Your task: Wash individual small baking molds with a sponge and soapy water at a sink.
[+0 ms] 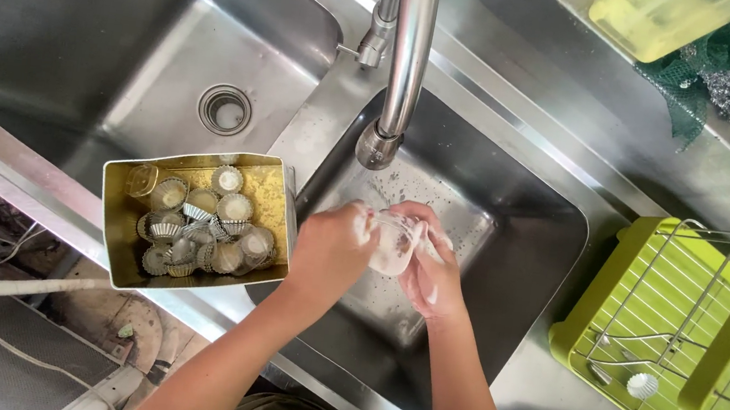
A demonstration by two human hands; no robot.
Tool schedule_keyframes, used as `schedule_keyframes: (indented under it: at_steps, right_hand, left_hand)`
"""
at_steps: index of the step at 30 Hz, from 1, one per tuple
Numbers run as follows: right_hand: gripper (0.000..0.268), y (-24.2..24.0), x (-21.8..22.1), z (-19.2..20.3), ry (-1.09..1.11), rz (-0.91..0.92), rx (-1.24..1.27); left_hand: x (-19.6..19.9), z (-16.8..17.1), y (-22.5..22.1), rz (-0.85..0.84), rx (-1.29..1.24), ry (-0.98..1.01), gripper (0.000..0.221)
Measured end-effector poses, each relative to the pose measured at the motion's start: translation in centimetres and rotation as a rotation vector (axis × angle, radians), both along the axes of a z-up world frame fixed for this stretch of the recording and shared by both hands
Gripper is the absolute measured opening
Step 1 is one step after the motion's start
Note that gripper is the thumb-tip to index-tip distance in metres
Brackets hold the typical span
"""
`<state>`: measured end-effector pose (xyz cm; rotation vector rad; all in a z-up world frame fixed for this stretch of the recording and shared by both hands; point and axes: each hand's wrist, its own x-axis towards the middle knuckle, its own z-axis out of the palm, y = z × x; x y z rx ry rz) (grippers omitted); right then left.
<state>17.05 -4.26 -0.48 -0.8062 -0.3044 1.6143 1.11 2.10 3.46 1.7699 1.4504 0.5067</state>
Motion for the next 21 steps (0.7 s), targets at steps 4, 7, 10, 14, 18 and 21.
schedule_keyframes:
  at_steps: [4, 7, 10, 14, 18, 21]
  right_hand:
    - [0.043, 0.1, -0.1, -0.5, -0.121, 0.014, 0.069]
    - [0.046, 0.7, -0.7, -0.2, 0.041, -0.064, 0.164]
    - [0.048, 1.0, -0.8, -0.8, 0.159, -0.118, 0.144]
    - [0.048, 0.8, -0.5, -2.0, 0.352, -0.202, -0.021]
    - [0.048, 1.1, -1.0, -1.3, 0.399, -0.170, 0.013]
    - [0.047, 1.8, -2.1, 1.4, 0.310, -0.258, -0.093]
  left_hand:
    - [0.5, 1.4, 0.9, -0.026, -0.114, 0.012, 0.033]
    - [0.6, 2.3, 1.2, -0.040, -0.239, -0.072, 0.040]
    - [-0.1, 2.0, 0.8, -0.051, -0.115, -0.197, 0.058]
    - [-1.6, 2.3, 0.7, -0.028, -0.303, -0.494, 0.035]
    - [-1.2, 2.1, 0.2, 0.003, -0.214, -0.294, 0.030]
    - [-0.3, 2.4, -0.8, 0.117, -0.057, -0.475, 0.030]
